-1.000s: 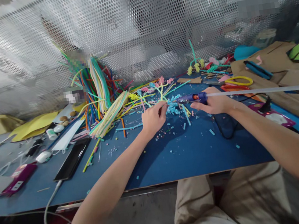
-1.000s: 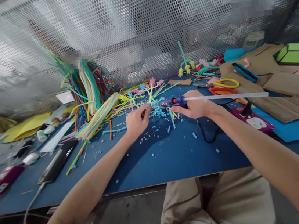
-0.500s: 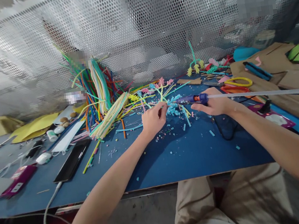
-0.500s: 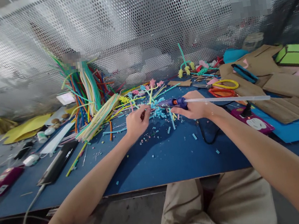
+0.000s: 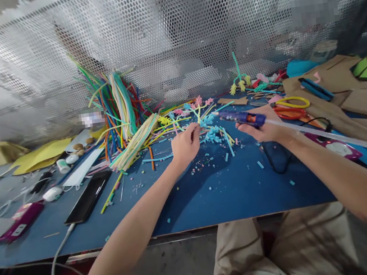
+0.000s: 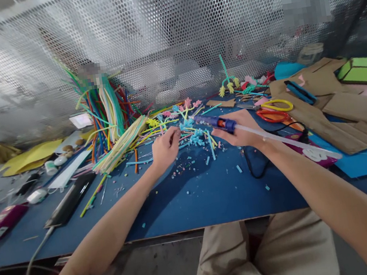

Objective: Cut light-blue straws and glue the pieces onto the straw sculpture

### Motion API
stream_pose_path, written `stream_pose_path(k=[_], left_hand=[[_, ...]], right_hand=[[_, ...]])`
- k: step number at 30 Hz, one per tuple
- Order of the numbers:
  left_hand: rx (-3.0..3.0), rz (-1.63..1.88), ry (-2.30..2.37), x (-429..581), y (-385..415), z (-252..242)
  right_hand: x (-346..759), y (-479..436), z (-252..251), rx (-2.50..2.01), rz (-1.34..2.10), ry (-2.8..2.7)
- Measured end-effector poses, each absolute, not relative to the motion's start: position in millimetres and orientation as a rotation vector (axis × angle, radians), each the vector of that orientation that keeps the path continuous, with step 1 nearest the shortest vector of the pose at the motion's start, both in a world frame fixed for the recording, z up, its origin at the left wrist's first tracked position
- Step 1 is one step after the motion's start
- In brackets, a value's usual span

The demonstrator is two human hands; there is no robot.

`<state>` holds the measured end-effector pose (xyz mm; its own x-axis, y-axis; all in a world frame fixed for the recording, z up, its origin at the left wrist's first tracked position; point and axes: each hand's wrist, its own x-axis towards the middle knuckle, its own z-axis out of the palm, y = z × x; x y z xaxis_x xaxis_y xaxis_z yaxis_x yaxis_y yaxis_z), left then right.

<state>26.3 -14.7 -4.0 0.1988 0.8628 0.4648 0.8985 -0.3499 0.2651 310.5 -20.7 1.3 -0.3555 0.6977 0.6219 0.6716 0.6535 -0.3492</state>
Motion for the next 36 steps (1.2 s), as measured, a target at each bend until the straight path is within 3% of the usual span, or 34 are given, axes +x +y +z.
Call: stream_pose_path(k=[7,12,16,20,26,29,36], left_hand=[[-2.371,-0.646,-1.782,22.5,-14.0,4.4],[-2.416,-0.662,-1.683,22.6,-17.5,5.5],[-2.431,-0.653,-1.657,24.5,-19.3,5.2],[-2.436,-0.639,-1.674,26.2,-19.6,5.6],[-2.404,-0.599,-1.702,27.0,-18.2,4.7],[-2.393,-0.599,-1.696,27.3,-18.7,4.9],[-2.418,-0.647,-1.642,28.6,-20.9,5.1]], right_hand=[[318.8,-0.2,4.6,-1.628,-0.303,-1.877],[338.1,8.5,-9.4,-1.914,-0.25,-2.298],[342.0,7.7,-22.4,-2.058,-0.254,-2.326],[331.7,8.3,-13.9,-1.692,-0.293,-2.266],[303.7,-0.7,-1.6,-0.908,0.342,-2.638],[289.8,-6.7,-9.0,-0.784,0.56,-2.708],[275.7,-11.9,-19.4,-0.753,0.638,-2.71]])
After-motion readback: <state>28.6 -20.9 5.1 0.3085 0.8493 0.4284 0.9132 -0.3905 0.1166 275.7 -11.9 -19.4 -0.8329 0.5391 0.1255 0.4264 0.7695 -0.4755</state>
